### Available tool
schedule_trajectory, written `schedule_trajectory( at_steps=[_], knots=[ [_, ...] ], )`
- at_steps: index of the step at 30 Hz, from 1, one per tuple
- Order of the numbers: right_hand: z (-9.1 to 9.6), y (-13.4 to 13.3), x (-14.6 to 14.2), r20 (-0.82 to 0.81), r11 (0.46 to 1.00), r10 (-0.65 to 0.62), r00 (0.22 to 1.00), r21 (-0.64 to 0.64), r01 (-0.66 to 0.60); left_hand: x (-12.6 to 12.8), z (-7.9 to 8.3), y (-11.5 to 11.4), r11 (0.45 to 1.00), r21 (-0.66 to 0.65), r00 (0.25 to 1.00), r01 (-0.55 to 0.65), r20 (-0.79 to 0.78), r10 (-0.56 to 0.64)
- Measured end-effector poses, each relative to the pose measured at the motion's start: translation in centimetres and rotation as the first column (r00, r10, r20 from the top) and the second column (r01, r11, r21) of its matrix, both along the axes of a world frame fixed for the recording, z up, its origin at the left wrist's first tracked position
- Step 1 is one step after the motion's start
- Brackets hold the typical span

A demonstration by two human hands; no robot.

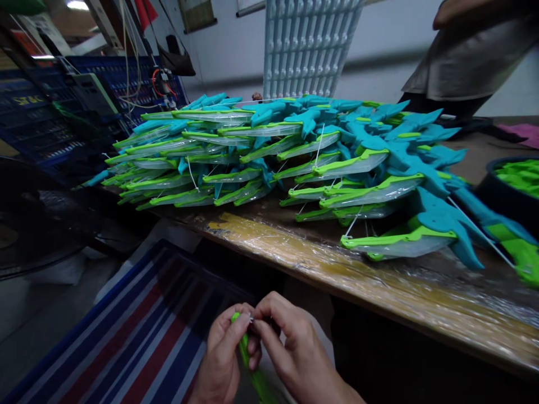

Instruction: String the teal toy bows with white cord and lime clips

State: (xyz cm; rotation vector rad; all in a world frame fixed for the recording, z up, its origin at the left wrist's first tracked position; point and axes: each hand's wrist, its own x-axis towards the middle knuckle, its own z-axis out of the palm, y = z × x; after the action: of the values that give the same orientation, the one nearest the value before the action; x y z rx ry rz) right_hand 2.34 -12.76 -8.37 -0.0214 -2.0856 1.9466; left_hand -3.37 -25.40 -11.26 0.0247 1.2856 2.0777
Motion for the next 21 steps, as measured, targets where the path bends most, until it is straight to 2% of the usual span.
schedule_trajectory(
  at_steps=[2,5,10,12,13,15,16,18,21],
  knots=[
    [0.0,0.3,-0.1,-0.115,0.986,-0.016,0.993,0.161,0.035,-0.1,0.0,0.0,0.999,0.011,0.999,0.034,0.013,-0.034],
    [-0.3,0.4,-0.3,-0.244,0.926,0.002,0.970,0.367,0.090,-0.4,0.2,0.0,0.999,0.011,0.998,0.047,0.042,-0.048],
    [-0.7,0.1,-0.2,-0.228,0.873,-0.059,0.972,0.460,0.161,-0.3,0.2,0.2,0.999,-0.002,0.998,0.050,0.042,-0.050],
    [-0.6,0.0,-0.1,-0.156,0.912,-0.071,0.985,0.391,0.128,-0.3,0.0,0.3,0.999,-0.018,0.999,0.043,0.028,-0.042],
    [-0.5,-0.1,0.0,-0.096,0.944,-0.065,0.993,0.316,0.092,-0.2,-0.2,0.3,0.999,-0.028,0.999,0.036,0.019,-0.036],
    [-0.1,-0.1,-0.1,0.064,0.994,-0.036,0.997,0.102,0.029,-0.2,-0.5,0.4,0.999,-0.046,1.000,0.024,-0.006,-0.025],
    [0.1,-0.1,-0.2,0.145,1.000,-0.015,0.989,-0.016,0.018,-0.2,-0.6,0.4,0.999,-0.050,1.000,0.019,-0.021,-0.020],
    [0.3,-0.1,-0.5,0.270,0.978,0.027,0.962,-0.207,0.030,-0.2,-0.7,0.4,0.999,-0.049,0.999,0.014,-0.051,-0.016],
    [0.3,0.1,-0.9,0.317,0.929,0.062,0.946,-0.365,0.061,-0.1,-0.7,0.4,0.998,-0.058,0.996,0.017,-0.082,-0.022]
  ],
)
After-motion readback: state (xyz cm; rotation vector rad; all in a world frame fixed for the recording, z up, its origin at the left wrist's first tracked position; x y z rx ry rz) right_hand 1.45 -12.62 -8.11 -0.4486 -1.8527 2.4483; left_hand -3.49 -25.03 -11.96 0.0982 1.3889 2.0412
